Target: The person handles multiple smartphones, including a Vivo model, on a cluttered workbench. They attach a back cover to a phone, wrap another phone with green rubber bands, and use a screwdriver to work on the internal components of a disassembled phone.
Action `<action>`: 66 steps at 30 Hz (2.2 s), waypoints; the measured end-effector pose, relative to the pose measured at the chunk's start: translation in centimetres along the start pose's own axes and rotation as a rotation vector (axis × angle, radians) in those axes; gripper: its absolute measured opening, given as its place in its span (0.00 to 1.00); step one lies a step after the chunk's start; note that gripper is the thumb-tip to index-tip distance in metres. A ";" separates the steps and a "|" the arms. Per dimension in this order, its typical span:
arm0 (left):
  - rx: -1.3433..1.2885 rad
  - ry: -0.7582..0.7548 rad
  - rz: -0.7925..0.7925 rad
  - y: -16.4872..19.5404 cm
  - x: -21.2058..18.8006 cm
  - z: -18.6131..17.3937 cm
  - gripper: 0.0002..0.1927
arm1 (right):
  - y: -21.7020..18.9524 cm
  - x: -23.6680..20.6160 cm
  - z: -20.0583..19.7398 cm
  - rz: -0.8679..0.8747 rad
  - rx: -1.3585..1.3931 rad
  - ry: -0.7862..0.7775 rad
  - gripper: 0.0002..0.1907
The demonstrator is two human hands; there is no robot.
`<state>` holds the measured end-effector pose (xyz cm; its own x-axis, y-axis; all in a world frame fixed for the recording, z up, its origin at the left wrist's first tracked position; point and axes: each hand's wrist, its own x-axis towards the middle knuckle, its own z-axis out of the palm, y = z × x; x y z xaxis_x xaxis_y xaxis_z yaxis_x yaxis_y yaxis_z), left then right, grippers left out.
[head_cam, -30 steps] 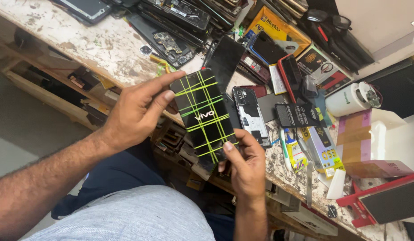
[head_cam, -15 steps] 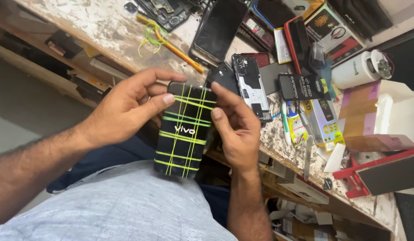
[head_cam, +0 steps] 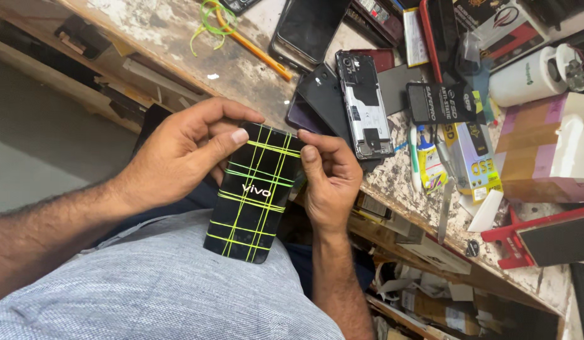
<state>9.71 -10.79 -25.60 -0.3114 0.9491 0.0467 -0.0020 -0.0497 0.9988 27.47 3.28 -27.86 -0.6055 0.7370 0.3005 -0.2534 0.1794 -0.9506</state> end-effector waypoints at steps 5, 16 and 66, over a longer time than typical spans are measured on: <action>-0.010 -0.013 -0.051 0.3 0.2 0.0 0.18 | -0.7 -0.1 -2.0 0.061 -0.011 -0.193 0.13; -0.003 -0.004 0.025 0.3 0.0 0.9 0.18 | 1.3 -1.3 -3.6 -0.002 -0.069 -0.212 0.15; -0.518 -0.083 -0.029 -3.4 -1.5 0.3 0.25 | -0.6 -7.4 0.5 0.099 0.262 -0.091 0.14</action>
<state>10.43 -11.92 -29.01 -0.2282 0.9727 0.0417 -0.4852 -0.1507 0.8613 31.69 -2.61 -29.45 -0.6988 0.6792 0.2244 -0.3688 -0.0733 -0.9266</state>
